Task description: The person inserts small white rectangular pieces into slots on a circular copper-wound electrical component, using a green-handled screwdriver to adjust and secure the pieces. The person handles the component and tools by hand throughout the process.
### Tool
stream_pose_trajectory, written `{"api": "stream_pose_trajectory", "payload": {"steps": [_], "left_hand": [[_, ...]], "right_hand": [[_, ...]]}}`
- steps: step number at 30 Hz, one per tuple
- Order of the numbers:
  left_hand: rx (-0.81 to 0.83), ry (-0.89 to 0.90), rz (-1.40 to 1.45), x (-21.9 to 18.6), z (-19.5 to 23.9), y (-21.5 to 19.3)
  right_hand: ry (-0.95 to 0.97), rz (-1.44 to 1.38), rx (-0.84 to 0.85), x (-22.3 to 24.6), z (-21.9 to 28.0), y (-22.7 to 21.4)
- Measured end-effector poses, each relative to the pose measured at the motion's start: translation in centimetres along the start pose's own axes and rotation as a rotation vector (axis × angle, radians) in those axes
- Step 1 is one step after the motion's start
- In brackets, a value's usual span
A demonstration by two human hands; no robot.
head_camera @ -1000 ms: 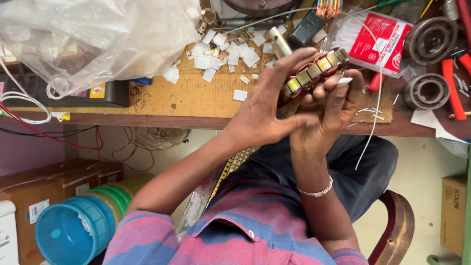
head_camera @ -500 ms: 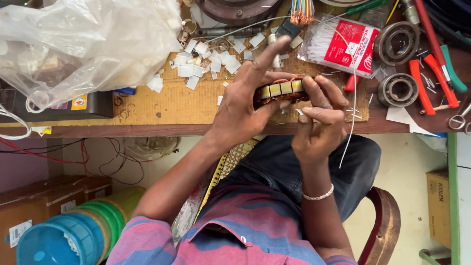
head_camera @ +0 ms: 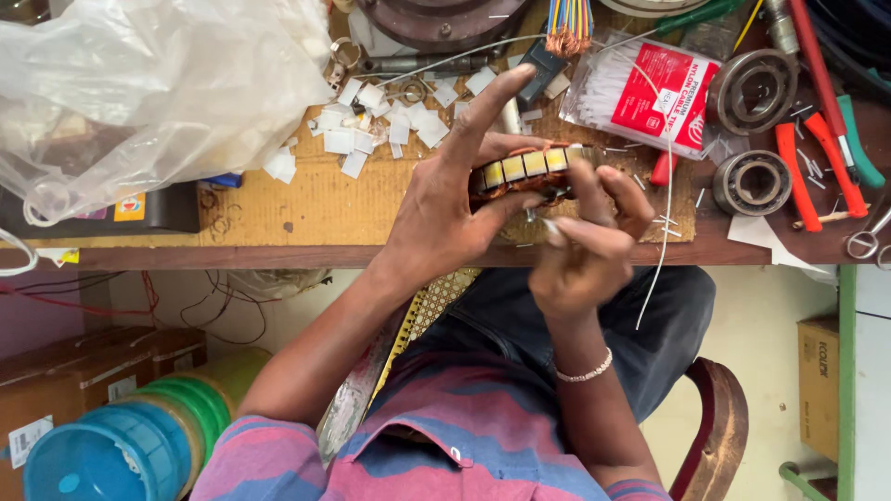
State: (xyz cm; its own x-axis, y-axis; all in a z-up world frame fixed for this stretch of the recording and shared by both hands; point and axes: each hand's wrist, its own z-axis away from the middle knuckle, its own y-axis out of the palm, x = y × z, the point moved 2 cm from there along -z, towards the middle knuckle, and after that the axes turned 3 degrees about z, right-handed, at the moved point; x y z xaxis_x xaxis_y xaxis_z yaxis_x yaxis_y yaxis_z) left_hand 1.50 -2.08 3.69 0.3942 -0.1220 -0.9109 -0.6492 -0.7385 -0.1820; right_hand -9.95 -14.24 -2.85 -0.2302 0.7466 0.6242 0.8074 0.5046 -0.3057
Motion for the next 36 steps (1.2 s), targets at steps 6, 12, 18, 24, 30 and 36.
{"api": "stream_pose_trajectory", "payload": {"steps": [6, 12, 18, 24, 30, 36], "left_hand": [[-0.037, -0.059, 0.010, 0.5, -0.6, -0.3], [-0.017, -0.046, 0.011, 0.3, -0.4, -0.1], [-0.010, -0.066, 0.013, 0.3, 0.1, 0.5], [-0.018, -0.028, 0.024, 0.0, 0.3, 1.0], [0.008, -0.028, -0.024, -0.7, 0.1, 1.0], [-0.024, 0.033, -0.275, -1.1, -0.6, 1.4]], "right_hand": [[0.001, -0.030, 0.021, 0.1, -0.8, 0.7], [0.003, 0.063, -0.003, -0.1, -0.4, 0.4], [-0.024, 0.112, -0.053, -0.5, 0.4, 0.3], [-0.018, 0.156, -0.088, -0.6, 1.0, -0.3], [-0.032, 0.172, -0.116, -0.5, 0.9, -0.4], [-0.027, 0.208, -0.121, -0.2, 1.0, -0.1]]}}
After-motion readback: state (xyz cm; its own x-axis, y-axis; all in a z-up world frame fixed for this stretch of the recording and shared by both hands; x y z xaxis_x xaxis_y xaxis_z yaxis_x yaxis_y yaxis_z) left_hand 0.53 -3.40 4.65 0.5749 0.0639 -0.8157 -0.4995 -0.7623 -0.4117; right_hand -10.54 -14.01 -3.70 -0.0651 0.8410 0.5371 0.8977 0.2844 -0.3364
